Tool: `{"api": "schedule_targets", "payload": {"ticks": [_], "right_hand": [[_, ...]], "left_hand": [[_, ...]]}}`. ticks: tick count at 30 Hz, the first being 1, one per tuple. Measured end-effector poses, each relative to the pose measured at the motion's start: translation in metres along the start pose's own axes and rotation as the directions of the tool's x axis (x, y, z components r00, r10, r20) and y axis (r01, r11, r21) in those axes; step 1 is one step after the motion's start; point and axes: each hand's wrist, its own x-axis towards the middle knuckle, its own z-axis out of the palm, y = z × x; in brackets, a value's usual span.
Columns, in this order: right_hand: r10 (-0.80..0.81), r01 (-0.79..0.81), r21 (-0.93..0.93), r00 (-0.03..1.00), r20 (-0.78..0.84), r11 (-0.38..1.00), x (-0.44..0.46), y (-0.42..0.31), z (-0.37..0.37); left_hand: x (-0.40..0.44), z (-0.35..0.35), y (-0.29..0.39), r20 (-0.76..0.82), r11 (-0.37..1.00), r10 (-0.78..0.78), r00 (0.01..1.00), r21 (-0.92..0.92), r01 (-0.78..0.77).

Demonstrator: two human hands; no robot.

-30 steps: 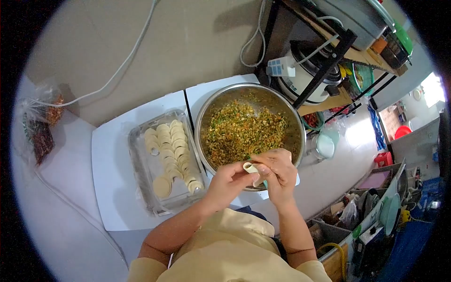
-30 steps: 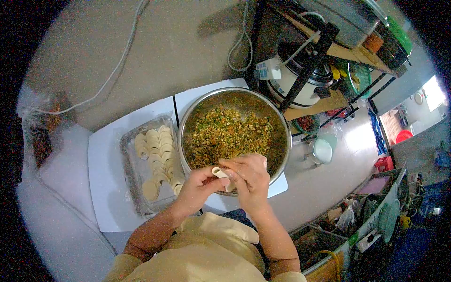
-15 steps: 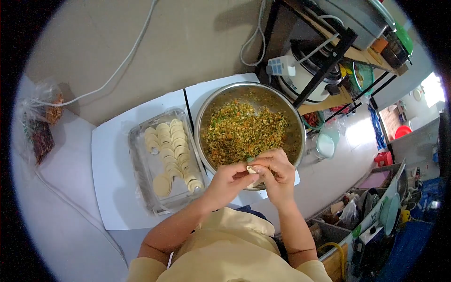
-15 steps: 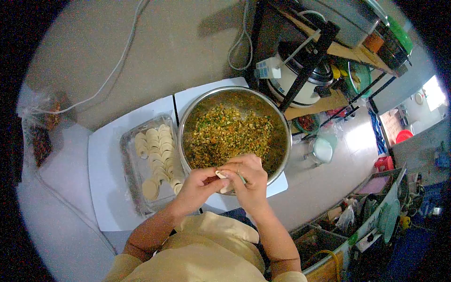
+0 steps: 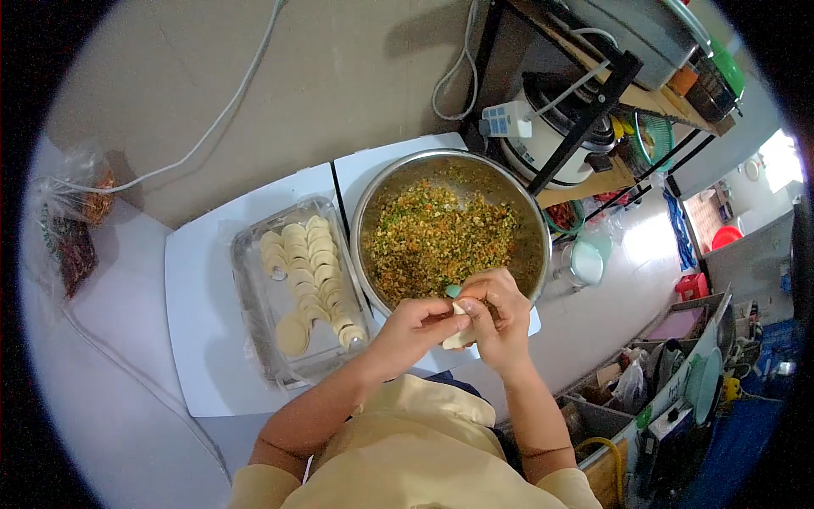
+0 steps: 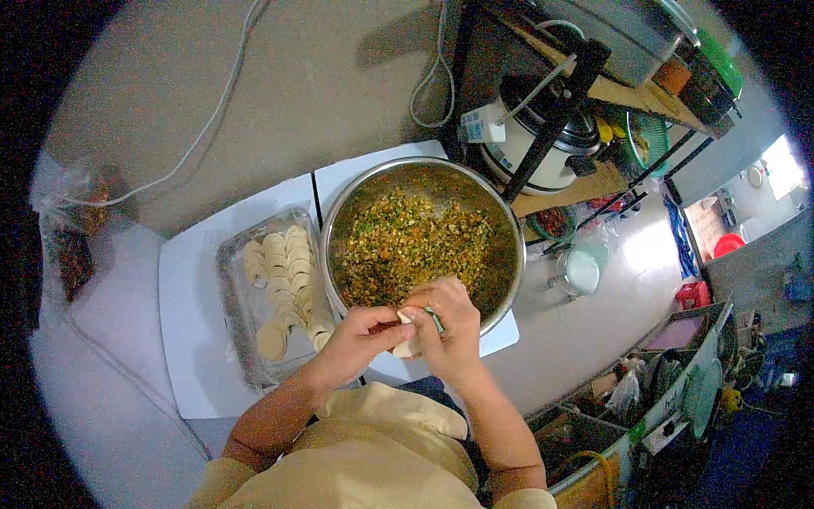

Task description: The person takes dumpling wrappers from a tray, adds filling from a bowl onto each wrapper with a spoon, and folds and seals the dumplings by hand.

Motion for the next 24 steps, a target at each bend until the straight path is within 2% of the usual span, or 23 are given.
{"api": "schedule_targets", "payload": {"ticks": [2, 5, 7, 9, 10, 13, 15, 16, 19, 21, 24], "right_hand": [[0.01, -0.01, 0.026, 1.0, 0.009, 1.0, 0.001, -0.001, 0.0], [0.02, -0.024, 0.064, 0.998, 0.058, 0.998, 0.005, -0.006, -0.001], [0.022, -0.03, 0.075, 0.995, 0.096, 0.997, 0.006, -0.006, -0.002], [-0.08, 0.083, -0.038, 0.994, 0.073, 0.996, 0.007, -0.002, 0.0], [-0.079, 0.082, -0.038, 0.994, 0.073, 0.996, 0.007, -0.001, 0.001], [-0.041, 0.041, 0.011, 0.997, 0.058, 0.999, 0.006, -0.002, 0.001], [0.146, -0.153, 0.048, 0.98, 0.139, 0.987, 0.006, -0.003, -0.001], [0.146, -0.154, 0.048, 0.979, 0.142, 0.987, 0.007, -0.002, 0.0], [0.062, -0.067, 0.04, 0.99, 0.124, 0.997, 0.008, -0.001, 0.002], [-0.053, 0.063, -0.079, 0.99, 0.132, 0.995, 0.009, -0.003, 0.004], [-0.115, 0.129, -0.152, 0.989, 0.094, 0.98, 0.006, -0.001, 0.009]], "left_hand": [[-0.001, 0.0, 0.004, 0.005, 0.999, -0.011, 1.0, 0.033, 0.011], [-0.002, -0.002, 0.009, -0.02, 0.999, -0.045, 0.999, -0.021, 0.045], [-0.001, -0.006, 0.007, 0.005, 0.999, -0.016, 1.0, 0.037, 0.016], [-0.001, -0.005, 0.007, -0.001, 0.999, -0.034, 0.999, 0.011, 0.034], [-0.001, -0.005, 0.007, -0.006, 0.999, -0.052, 0.999, -0.015, 0.052], [-0.001, -0.008, 0.004, 0.027, 0.993, -0.072, 0.997, -0.091, 0.074], [-0.001, -0.011, 0.004, 0.034, 0.989, -0.087, 0.996, -0.113, 0.091], [-0.001, -0.012, 0.004, 0.045, 0.985, -0.104, 0.994, -0.135, 0.109], [-0.003, -0.011, 0.006, 0.01, 0.986, -0.106, 0.994, -0.125, 0.107], [-0.002, -0.011, 0.002, 0.032, 0.987, -0.11, 0.993, -0.112, 0.113], [-0.002, -0.013, 0.001, 0.055, 0.99, -0.112, 0.992, -0.081, 0.116]]}}
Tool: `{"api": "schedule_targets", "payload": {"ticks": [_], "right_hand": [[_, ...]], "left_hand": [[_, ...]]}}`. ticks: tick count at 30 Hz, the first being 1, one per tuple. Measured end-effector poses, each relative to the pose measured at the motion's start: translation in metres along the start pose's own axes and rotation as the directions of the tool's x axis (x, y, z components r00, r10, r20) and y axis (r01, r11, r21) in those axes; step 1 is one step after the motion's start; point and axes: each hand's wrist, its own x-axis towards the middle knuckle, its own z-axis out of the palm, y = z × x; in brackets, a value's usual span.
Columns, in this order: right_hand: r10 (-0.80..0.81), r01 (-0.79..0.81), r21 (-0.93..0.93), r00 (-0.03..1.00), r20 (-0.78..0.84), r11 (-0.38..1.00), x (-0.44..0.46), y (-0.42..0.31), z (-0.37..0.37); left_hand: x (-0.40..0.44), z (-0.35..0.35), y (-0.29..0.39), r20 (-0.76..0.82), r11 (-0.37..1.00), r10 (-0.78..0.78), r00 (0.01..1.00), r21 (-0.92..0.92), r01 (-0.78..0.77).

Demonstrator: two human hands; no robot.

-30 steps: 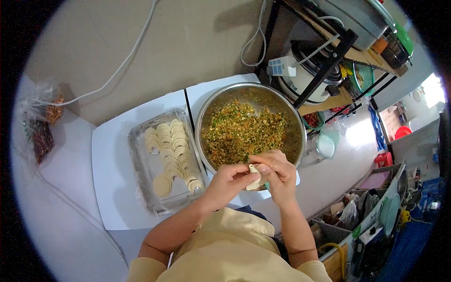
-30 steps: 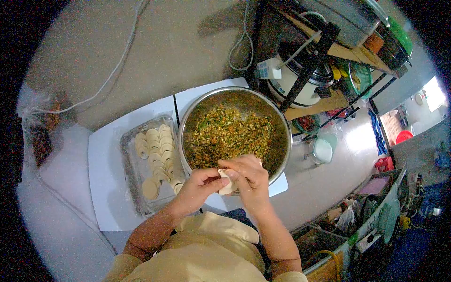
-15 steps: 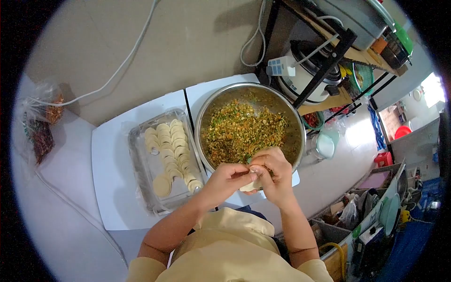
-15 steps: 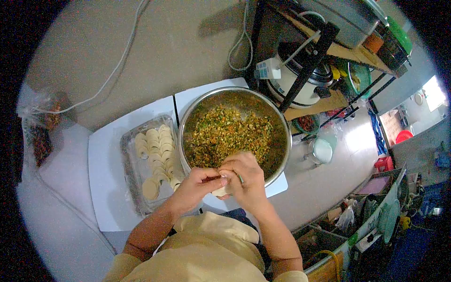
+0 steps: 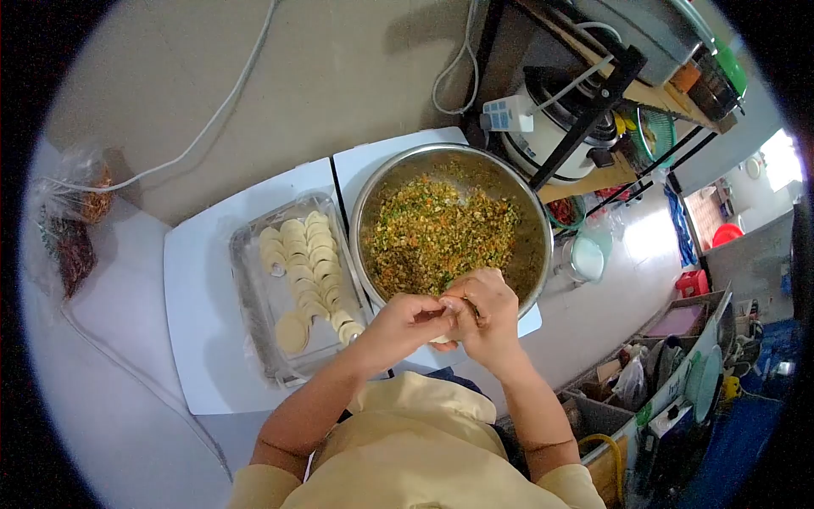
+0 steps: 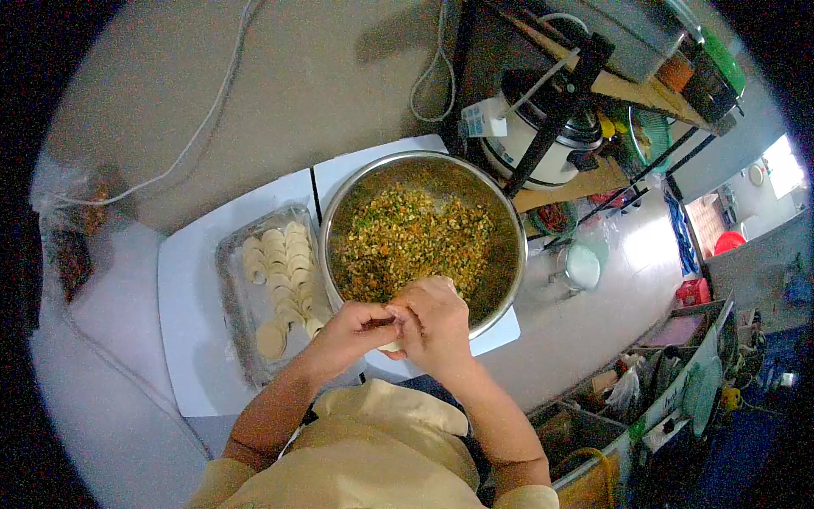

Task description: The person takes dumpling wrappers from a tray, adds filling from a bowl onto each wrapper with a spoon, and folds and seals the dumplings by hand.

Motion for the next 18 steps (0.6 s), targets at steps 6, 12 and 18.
{"api": "schedule_targets", "payload": {"ticks": [6, 12, 18], "right_hand": [[0.225, -0.208, 0.303, 0.974, -0.022, 0.93, -0.004, 0.002, 0.005], [0.488, -0.363, 0.699, 0.872, 0.022, 0.616, -0.014, -0.006, 0.017], [0.329, -0.287, 0.344, 0.942, -0.071, 0.894, -0.015, -0.002, 0.013]], "left_hand": [[0.0, 0.002, 0.003, -0.061, 0.999, 0.032, 0.998, 0.0, -0.032], [0.002, 0.005, 0.002, -0.11, 0.989, 0.118, 0.987, -0.08, -0.127], [0.0, 0.008, -0.001, -0.076, 0.996, 0.091, 0.993, 0.004, -0.091]]}}
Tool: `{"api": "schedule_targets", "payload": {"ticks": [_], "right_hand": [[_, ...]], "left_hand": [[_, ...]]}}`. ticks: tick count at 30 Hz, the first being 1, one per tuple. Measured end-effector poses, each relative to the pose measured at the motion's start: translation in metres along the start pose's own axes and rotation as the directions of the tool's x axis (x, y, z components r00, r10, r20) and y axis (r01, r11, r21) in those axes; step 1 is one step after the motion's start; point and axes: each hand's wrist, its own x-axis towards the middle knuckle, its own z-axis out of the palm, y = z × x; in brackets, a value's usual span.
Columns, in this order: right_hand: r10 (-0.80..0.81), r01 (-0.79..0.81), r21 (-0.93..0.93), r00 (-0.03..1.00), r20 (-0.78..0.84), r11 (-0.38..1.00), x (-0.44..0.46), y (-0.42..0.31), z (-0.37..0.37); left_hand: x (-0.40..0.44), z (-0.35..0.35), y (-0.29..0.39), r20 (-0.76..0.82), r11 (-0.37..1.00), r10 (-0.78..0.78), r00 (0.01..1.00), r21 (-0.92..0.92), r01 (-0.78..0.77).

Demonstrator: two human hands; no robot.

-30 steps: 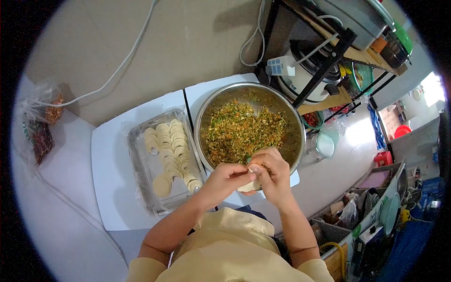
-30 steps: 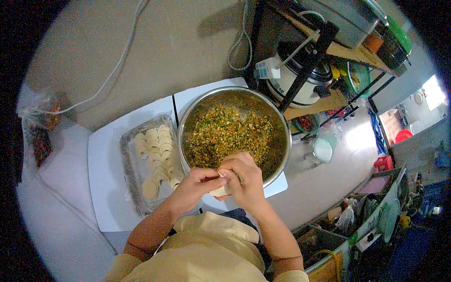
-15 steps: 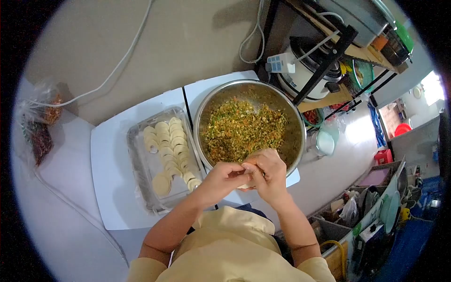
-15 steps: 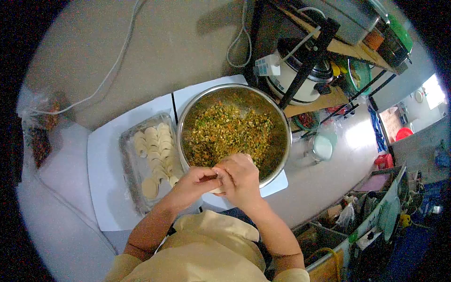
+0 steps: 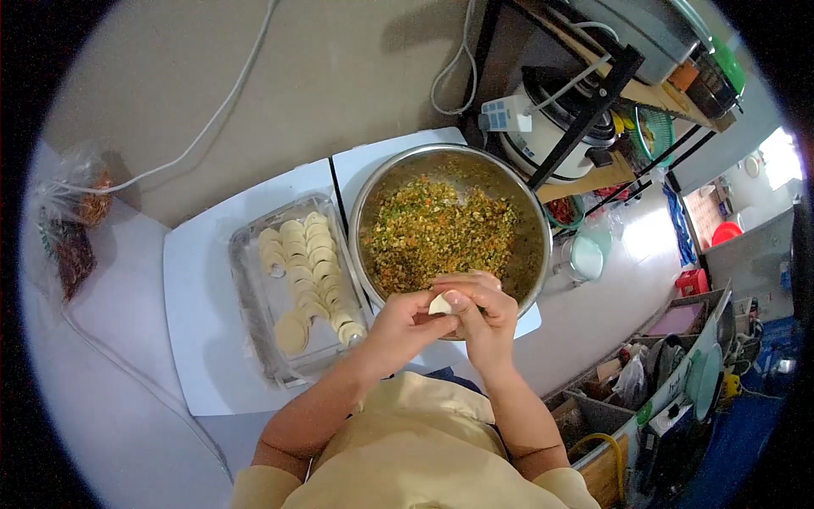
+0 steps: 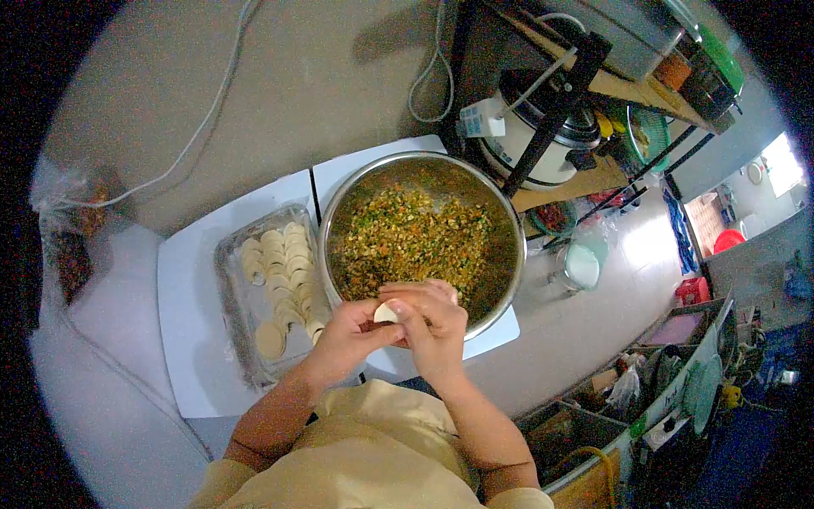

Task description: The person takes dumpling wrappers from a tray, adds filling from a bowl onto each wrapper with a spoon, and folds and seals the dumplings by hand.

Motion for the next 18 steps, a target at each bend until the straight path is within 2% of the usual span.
{"api": "schedule_targets", "payload": {"ticks": [2, 3, 5, 6, 8, 9, 11, 14, 15, 17, 18], "right_hand": [[0.01, -0.021, 0.194, 0.998, 0.054, 0.981, 0.001, 0.002, 0.002], [0.007, -0.018, 0.194, 0.998, 0.057, 0.981, 0.001, -0.003, 0.003], [0.218, -0.194, 0.48, 0.976, 0.005, 0.855, 0.0, -0.016, 0.005], [0.217, -0.194, 0.48, 0.976, 0.007, 0.856, 0.0, -0.014, 0.006], [0.025, -0.021, 0.227, 1.0, -0.012, 0.974, -0.001, -0.008, 0.006], [0.025, -0.022, 0.225, 1.0, -0.012, 0.974, -0.001, -0.008, 0.004], [-0.131, 0.129, -0.059, 0.991, -0.025, 0.99, -0.001, -0.008, -0.001], [-0.177, 0.181, -0.065, 0.982, 0.059, 0.981, 0.001, -0.005, -0.006], [-0.18, 0.184, -0.063, 0.982, 0.064, 0.981, 0.001, -0.006, -0.007], [0.023, -0.023, -0.001, 0.999, -0.025, 1.0, -0.001, -0.012, -0.012], [0.106, -0.105, -0.042, 0.994, 0.022, 0.994, -0.002, -0.014, -0.017]], "left_hand": [[-0.001, -0.001, -0.003, -0.017, 0.999, 0.034, 0.999, -0.01, -0.035], [-0.002, 0.001, 0.001, -0.036, 0.998, 0.018, 0.999, -0.059, -0.021], [-0.004, 0.003, 0.006, -0.06, 0.994, 0.004, 0.998, -0.11, -0.01], [-0.004, 0.005, 0.007, -0.089, 0.99, 0.027, 0.996, -0.134, -0.039], [-0.004, 0.007, 0.007, -0.116, 0.985, 0.047, 0.992, -0.16, -0.065], [-0.003, 0.007, 0.007, -0.075, 0.98, 0.048, 0.996, -0.187, -0.062], [-0.003, 0.007, 0.008, -0.037, 0.975, 0.052, 0.998, -0.212, -0.059], [-0.006, 0.005, 0.012, -0.032, 0.978, 0.046, 0.998, -0.201, -0.052], [-0.008, 0.002, 0.015, -0.057, 0.982, 0.026, 0.998, -0.183, -0.036], [-0.01, -0.001, 0.017, -0.087, 0.986, 0.007, 0.996, -0.168, -0.022], [-0.01, -0.002, 0.018, -0.096, 0.983, 0.028, 0.995, -0.178, -0.045]]}}
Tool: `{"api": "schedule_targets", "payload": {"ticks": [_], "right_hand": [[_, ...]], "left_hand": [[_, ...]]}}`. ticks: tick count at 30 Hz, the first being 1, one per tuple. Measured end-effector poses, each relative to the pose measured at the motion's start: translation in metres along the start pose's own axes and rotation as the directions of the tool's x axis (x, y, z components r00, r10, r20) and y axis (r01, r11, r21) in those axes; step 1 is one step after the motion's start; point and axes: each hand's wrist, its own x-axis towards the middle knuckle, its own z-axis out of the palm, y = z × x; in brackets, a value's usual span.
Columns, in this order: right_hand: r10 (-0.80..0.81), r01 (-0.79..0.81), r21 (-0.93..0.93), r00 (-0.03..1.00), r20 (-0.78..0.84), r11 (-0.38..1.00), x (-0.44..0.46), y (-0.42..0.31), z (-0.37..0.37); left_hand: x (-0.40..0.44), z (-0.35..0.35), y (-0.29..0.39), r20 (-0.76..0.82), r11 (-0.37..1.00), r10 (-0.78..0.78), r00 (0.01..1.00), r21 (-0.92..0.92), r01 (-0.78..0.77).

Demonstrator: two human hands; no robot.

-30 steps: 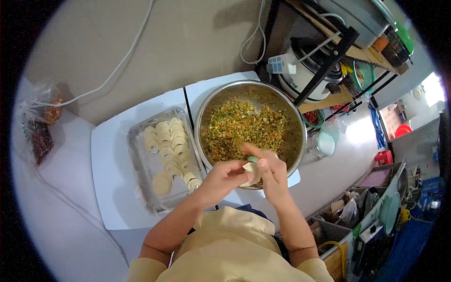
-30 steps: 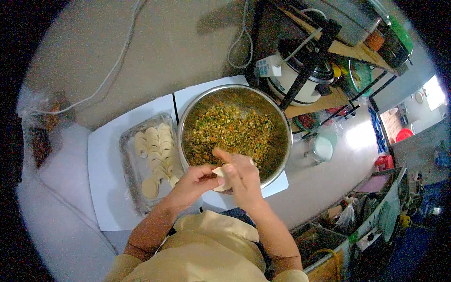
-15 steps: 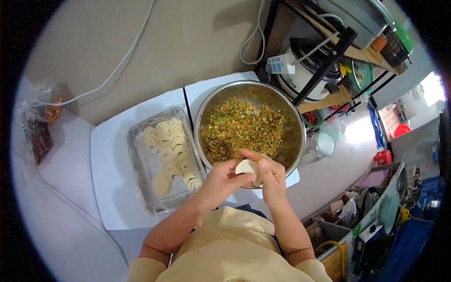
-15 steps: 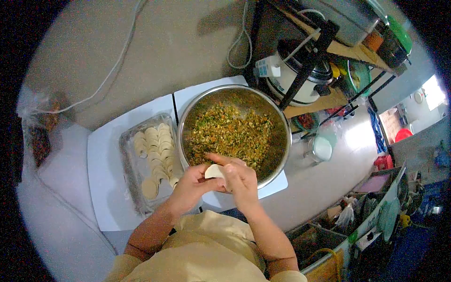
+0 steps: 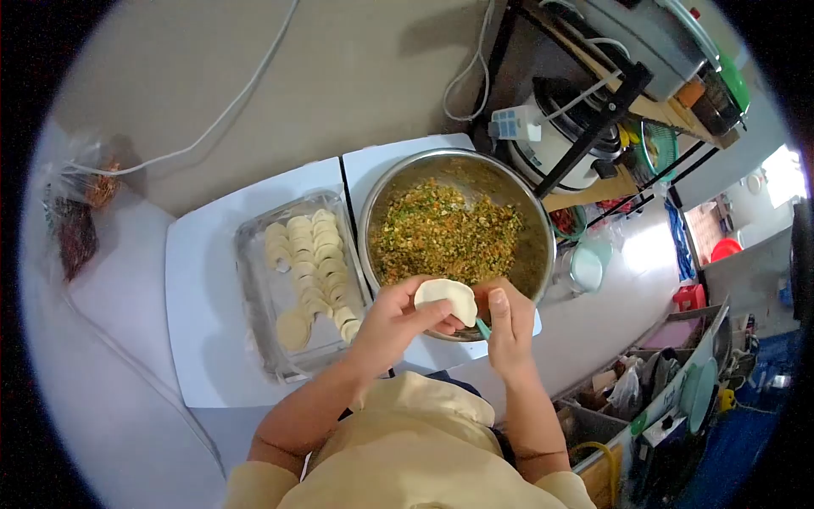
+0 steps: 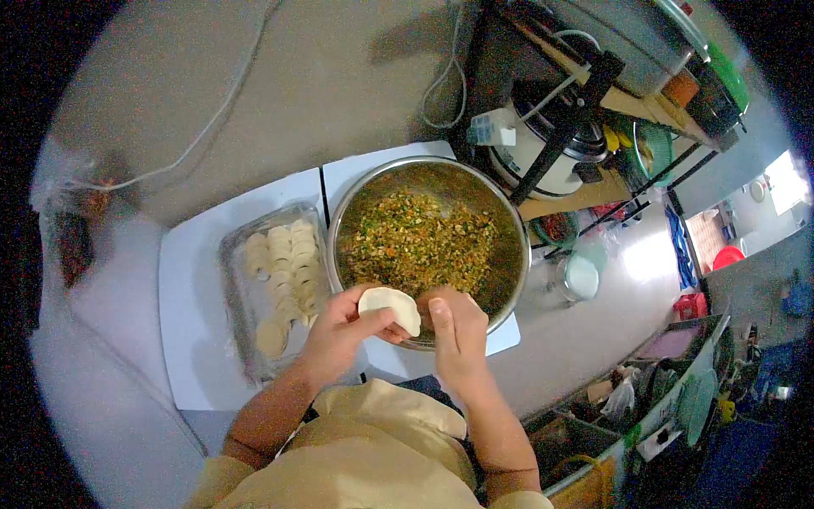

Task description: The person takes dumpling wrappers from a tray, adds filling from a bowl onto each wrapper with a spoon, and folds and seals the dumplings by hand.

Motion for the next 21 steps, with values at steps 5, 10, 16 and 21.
{"api": "schedule_targets", "payload": {"ticks": [5, 10, 16, 21], "right_hand": [[-0.165, 0.179, -0.075, 0.972, 0.17, 0.981, 0.0, 0.004, 0.0], [-0.024, 0.011, 0.104, 0.992, 0.127, 0.994, -0.006, 0.008, 0.004], [-0.102, 0.097, 0.067, 0.991, 0.089, 0.993, -0.005, 0.019, 0.006], [-0.068, 0.057, 0.071, 0.986, 0.152, 0.996, -0.002, 0.014, 0.009]], "left_hand": [[0.0, -0.005, -0.002, 0.029, 0.998, 0.043, 0.999, 0.041, -0.044], [0.001, -0.006, -0.005, 0.019, 0.998, 0.054, 0.998, 0.022, -0.055], [0.006, -0.007, -0.005, 0.013, 1.0, 0.024, 1.0, -0.008, -0.024], [0.01, -0.009, -0.011, -0.031, 0.999, 0.042, 0.999, -0.016, -0.043]]}}
